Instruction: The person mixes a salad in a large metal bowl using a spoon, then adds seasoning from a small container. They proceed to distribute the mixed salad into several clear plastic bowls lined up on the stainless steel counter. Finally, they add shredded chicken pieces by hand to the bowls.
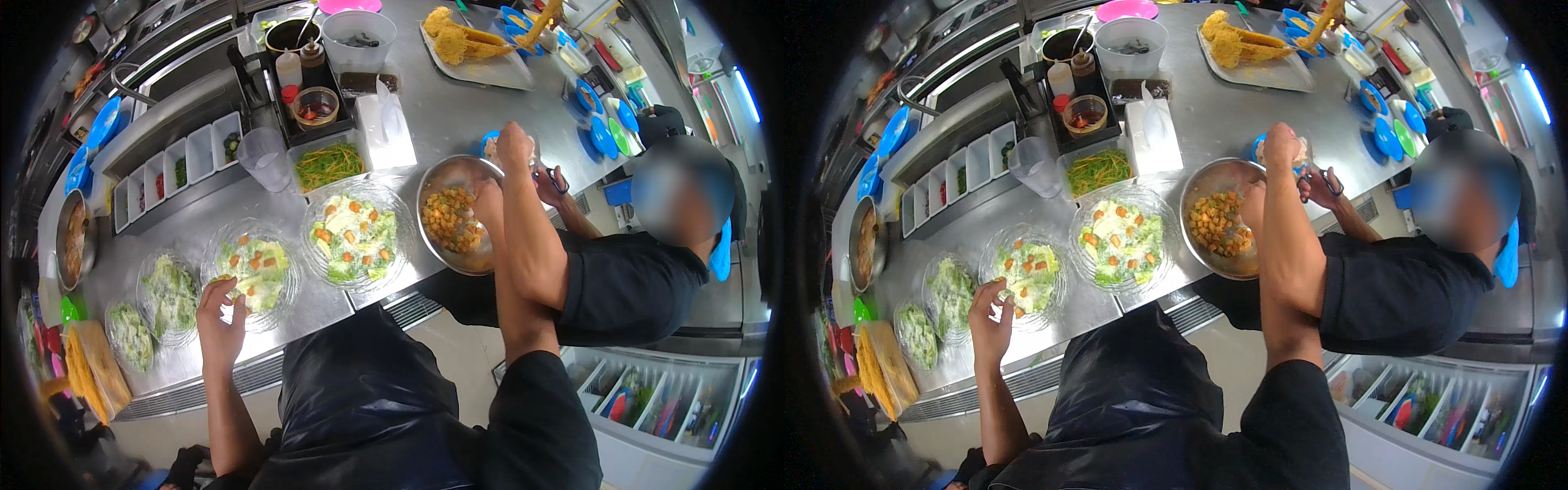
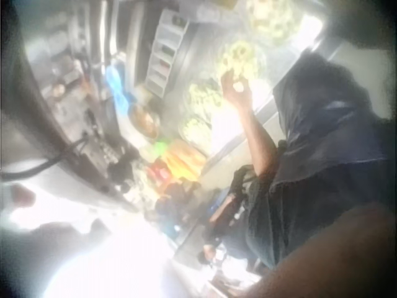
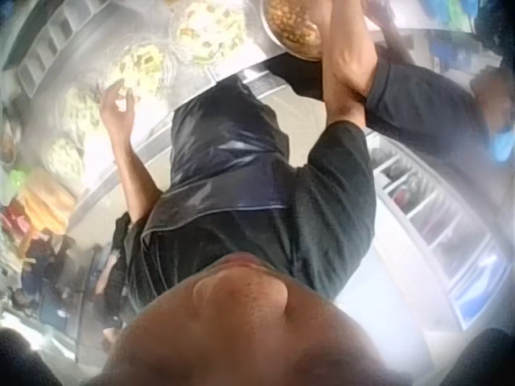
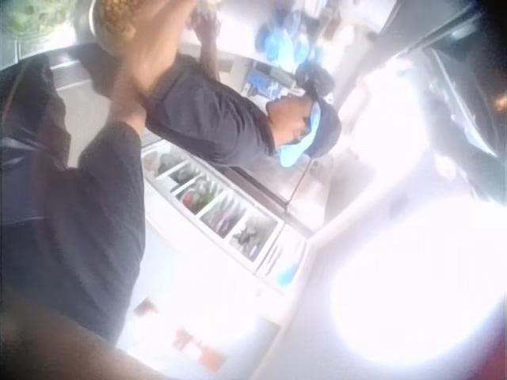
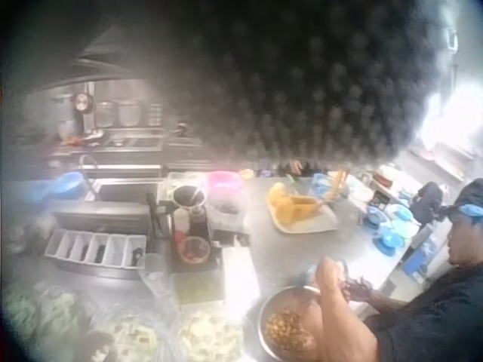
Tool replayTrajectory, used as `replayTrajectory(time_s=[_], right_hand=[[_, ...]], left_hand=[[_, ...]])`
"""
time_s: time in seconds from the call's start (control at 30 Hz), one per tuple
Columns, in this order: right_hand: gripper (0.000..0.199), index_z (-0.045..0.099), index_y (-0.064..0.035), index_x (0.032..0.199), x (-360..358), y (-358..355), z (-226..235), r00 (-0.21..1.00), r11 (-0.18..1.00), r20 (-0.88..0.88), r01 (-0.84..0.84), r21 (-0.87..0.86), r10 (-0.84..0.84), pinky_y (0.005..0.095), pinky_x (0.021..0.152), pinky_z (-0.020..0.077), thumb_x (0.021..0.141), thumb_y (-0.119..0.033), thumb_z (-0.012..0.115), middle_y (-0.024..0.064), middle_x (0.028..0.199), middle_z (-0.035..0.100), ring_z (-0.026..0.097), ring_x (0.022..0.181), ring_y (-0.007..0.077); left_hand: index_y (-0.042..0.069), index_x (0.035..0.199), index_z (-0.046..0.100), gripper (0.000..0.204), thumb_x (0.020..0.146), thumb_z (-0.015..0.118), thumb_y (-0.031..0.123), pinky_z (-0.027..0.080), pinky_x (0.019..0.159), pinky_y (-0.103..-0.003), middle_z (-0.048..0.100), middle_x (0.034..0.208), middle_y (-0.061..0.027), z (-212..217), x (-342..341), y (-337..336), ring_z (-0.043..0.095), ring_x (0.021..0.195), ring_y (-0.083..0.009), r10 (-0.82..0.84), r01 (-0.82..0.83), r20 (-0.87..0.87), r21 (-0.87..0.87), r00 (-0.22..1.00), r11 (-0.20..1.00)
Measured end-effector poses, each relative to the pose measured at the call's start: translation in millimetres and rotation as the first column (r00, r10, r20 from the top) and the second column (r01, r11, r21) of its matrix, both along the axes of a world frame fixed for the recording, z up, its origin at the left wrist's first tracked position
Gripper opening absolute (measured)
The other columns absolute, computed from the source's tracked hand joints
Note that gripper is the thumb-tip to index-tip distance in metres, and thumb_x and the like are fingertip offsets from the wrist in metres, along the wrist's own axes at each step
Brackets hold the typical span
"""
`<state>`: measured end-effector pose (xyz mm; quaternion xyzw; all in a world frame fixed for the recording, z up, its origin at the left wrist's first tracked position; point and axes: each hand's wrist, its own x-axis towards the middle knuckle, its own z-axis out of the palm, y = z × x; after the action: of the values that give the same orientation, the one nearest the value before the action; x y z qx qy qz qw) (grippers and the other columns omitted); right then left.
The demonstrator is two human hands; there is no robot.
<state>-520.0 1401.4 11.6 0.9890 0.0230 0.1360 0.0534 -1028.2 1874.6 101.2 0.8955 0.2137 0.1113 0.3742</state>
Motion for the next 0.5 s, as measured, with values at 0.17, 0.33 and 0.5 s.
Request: replayTrajectory(time_s=[0.17, 0.33, 0.5], right_hand=[[0.014, 0.074, -0.0098, 0.095, 9, 33, 15, 0.996, 1.000, -0.084, -0.014, 0.008, 0.014, 0.0428, 0.081, 0.0574, 0.089, -0.014, 0.062, 0.0161, 0.102, 0.073, 0.072, 0.095, 0.0330], [0.015, 0.074, -0.0097, 0.096, 7, 19, 10, 0.978, 0.960, -0.156, -0.174, -0.221, 0.142, 0.0411, 0.081, 0.0589, 0.092, -0.019, 0.063, 0.0125, 0.108, 0.073, 0.072, 0.102, 0.0313], [0.022, 0.066, -0.0062, 0.107, -63, 17, -28, 0.935, 0.955, -0.203, -0.269, 0.128, 0.291, 0.0357, 0.077, 0.0545, 0.085, -0.007, 0.062, 0.0095, 0.104, 0.066, 0.064, 0.095, 0.0225]], left_hand=[[0.002, 0.114, 0.069, 0.029, 0.085, 0.070, 0.002, 0.047, 0.066, -0.031, 0.066, 0.112, -0.0107, 4, -19, -11, 0.055, 0.079, -0.0181, 0.113, -0.113, -0.042, -0.014, 0.993, 0.993], [0.001, 0.113, 0.068, 0.029, 0.084, 0.072, 0.002, 0.049, 0.070, -0.034, 0.067, 0.107, -0.0135, 9, -24, -13, 0.056, 0.074, -0.0212, 0.103, -0.102, 0.021, -0.039, 0.994, 0.994], [0.003, 0.114, 0.069, 0.030, 0.084, 0.073, 0.004, 0.046, 0.065, -0.033, 0.067, 0.105, -0.0123, 4, -53, -5, 0.059, 0.079, -0.0200, 0.161, -0.159, 0.036, -0.047, 0.986, 0.986]])
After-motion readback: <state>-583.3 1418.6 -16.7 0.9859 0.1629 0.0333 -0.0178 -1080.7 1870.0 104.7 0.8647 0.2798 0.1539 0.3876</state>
